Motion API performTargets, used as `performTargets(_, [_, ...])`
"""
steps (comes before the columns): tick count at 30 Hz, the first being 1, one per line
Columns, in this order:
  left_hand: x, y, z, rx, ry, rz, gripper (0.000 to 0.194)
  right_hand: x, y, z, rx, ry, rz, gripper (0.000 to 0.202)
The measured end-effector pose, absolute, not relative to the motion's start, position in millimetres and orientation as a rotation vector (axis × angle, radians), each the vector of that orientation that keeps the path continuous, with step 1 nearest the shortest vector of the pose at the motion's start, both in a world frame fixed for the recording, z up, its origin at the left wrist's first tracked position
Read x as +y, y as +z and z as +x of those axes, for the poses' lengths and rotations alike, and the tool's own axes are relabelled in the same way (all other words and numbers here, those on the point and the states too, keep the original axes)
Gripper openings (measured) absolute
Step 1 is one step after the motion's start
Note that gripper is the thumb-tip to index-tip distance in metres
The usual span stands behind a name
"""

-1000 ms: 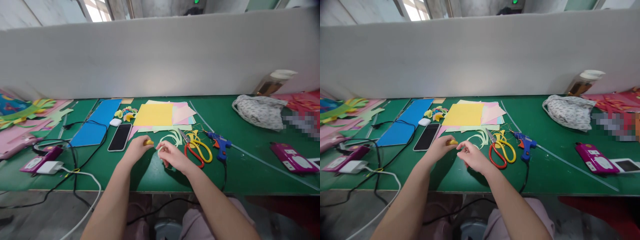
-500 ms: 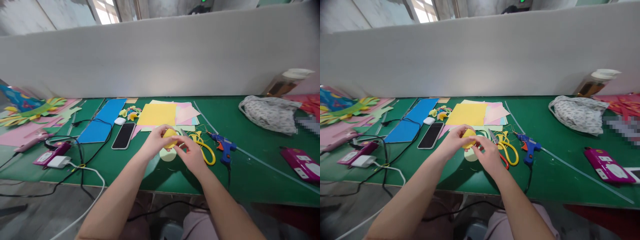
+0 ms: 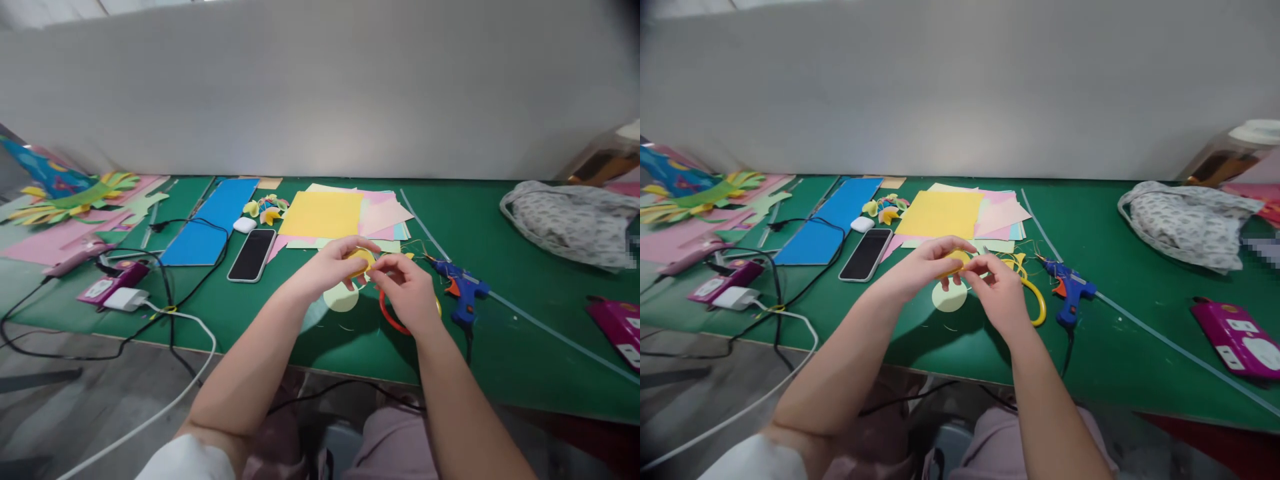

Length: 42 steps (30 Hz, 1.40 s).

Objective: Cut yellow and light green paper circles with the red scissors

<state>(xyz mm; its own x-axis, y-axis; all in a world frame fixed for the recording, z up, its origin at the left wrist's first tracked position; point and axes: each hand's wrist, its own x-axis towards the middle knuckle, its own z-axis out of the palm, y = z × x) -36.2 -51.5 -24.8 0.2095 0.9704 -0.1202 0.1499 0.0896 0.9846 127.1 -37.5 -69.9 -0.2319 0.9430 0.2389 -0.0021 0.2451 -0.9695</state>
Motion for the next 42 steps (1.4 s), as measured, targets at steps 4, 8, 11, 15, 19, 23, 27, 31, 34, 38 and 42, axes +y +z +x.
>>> performTargets(4, [-64.5,-16.9,-47.1,1.286,1.042,1.386,0.020,-36.3,-65.0,128.3,-1.372,1.388,-0.855,0.012])
performTargets(8, [-77.9,-13.5,-43.1,1.337,1.114,1.389,0.016,-39.6,-63.5,128.7,-1.379,1.507,-0.758,0.013])
performTargets(11, [-84.2,-22.3,-38.2,1.362,1.139,1.322,0.012,-41.4,-69.4,123.8,-1.427,1.462,-0.741,0.014])
performTargets(15, [-92.3,-42.0,-38.2,1.401,1.174,1.211,0.015,-40.4,-79.1,118.3,-1.352,1.458,-0.805,0.015])
performTargets(19, [-99.7,-52.6,-41.5,1.404,1.233,1.214,0.019,-39.8,-80.9,114.7,-1.319,1.493,-0.834,0.017])
performTargets(23, [-101.2,-58.6,-38.4,1.380,1.370,1.257,0.026,-39.7,-77.7,108.0,-1.276,1.503,-0.820,0.015])
performTargets(27, [-100.2,-67.2,-33.4,1.435,1.490,1.292,0.035,-40.4,-76.3,104.9,-1.301,1.499,-0.876,0.013])
performTargets(31, [-101.9,-67.6,-31.8,1.350,1.572,1.221,0.035,-45.9,-72.0,109.2,-1.290,1.480,-0.817,0.020])
performTargets(34, [-105.9,-61.3,-30.4,1.301,1.624,1.224,0.033,-53.6,-63.4,113.9,-1.339,1.414,-0.788,0.028])
performTargets(38, [-113.5,-51.6,-26.7,1.306,1.715,1.251,0.030,-63.8,-50.6,120.0,-1.423,1.362,-0.826,0.023])
performTargets(42, [-120.6,-44.3,-22.5,1.319,1.766,1.298,0.033,-71.0,-42.9,124.4,-1.431,1.334,-0.843,0.008])
